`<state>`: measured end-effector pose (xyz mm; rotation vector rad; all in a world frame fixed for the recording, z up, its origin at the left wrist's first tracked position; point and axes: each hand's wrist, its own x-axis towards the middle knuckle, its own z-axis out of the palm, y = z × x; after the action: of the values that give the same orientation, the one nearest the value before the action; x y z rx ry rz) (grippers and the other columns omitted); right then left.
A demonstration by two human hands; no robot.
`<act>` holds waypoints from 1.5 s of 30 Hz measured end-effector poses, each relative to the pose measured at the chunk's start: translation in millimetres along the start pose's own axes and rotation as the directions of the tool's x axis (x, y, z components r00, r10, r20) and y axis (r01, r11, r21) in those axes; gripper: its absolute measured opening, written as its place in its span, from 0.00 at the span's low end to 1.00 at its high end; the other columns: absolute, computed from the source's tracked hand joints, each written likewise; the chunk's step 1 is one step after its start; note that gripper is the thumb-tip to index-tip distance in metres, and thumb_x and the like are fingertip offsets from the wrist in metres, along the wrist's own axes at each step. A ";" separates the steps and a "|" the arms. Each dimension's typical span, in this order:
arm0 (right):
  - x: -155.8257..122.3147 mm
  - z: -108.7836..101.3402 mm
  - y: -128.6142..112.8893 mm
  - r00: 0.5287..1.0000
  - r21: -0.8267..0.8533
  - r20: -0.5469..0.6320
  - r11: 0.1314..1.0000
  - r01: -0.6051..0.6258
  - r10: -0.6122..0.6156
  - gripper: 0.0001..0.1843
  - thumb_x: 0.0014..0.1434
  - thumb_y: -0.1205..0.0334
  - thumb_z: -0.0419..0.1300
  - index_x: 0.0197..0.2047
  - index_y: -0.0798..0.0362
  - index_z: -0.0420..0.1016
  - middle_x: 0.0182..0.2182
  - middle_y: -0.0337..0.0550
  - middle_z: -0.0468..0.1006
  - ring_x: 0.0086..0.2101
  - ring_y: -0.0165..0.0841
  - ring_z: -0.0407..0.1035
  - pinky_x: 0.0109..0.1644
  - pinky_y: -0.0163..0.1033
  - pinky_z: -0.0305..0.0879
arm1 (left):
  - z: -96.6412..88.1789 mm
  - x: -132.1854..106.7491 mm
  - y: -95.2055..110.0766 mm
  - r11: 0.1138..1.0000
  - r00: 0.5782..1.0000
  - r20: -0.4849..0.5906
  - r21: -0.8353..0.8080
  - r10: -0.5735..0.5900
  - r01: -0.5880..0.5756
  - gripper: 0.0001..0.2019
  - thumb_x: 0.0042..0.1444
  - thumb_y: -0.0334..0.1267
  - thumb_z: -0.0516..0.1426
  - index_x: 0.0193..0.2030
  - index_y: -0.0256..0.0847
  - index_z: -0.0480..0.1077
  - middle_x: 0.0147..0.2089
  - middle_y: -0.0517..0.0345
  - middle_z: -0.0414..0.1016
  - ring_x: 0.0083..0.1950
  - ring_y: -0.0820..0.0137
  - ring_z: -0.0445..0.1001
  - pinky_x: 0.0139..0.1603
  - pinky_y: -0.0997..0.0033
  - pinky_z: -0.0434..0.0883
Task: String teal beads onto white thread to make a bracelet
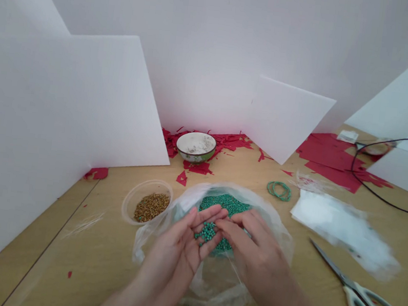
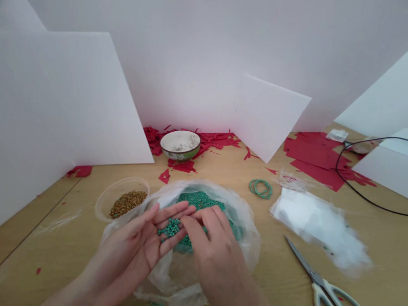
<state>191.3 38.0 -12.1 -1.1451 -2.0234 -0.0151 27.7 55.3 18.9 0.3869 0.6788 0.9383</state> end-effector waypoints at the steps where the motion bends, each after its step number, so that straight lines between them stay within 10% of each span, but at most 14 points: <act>1: -0.4 0.4 0.0 1.000 -0.007 -0.002 1.000 0.005 -0.005 0.11 0.64 0.72 0.55 0.46 0.56 0.76 0.37 0.47 0.72 0.39 0.37 0.66 0.43 0.44 0.69 | -0.1 -0.1 -0.4 1.000 1.000 0.001 -0.003 0.000 0.000 0.17 0.66 0.40 0.51 0.52 0.31 0.74 0.60 0.42 0.71 0.64 0.57 0.67 0.63 0.61 0.68; 15: 5.3 2.5 1.0 0.997 0.107 -0.066 0.994 -0.037 0.044 0.15 0.64 0.72 0.54 0.53 0.55 0.73 0.37 0.47 0.75 0.39 0.36 0.69 0.42 0.41 0.71 | -0.6 0.9 -1.3 0.999 0.999 -0.029 -0.017 0.038 -0.038 0.11 0.64 0.36 0.55 0.48 0.35 0.75 0.60 0.45 0.71 0.64 0.59 0.65 0.62 0.59 0.69; 26: 6.2 0.3 -6.7 0.988 0.183 -0.142 0.983 -0.030 0.057 0.12 0.62 0.73 0.58 0.48 0.53 0.72 0.37 0.42 0.77 0.39 0.33 0.70 0.44 0.40 0.70 | -5.8 5.9 -17.2 0.993 0.997 0.003 0.088 0.080 -0.080 0.04 0.58 0.29 0.60 0.40 0.34 0.77 0.44 0.52 0.78 0.43 0.75 0.76 0.50 0.75 0.74; 45: 4.9 0.8 -6.9 0.990 0.053 -0.144 0.999 0.007 0.001 0.05 0.60 0.74 0.60 0.39 0.56 0.70 0.33 0.46 0.73 0.37 0.36 0.67 0.43 0.45 0.67 | -5.4 5.0 -18.1 0.993 0.994 -0.051 0.068 0.101 -0.097 0.04 0.57 0.30 0.61 0.38 0.35 0.77 0.50 0.50 0.77 0.52 0.70 0.74 0.56 0.72 0.72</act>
<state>184.4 37.7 -7.1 -1.0770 -1.8872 -0.0434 37.1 49.7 2.7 0.4578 0.7469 1.0254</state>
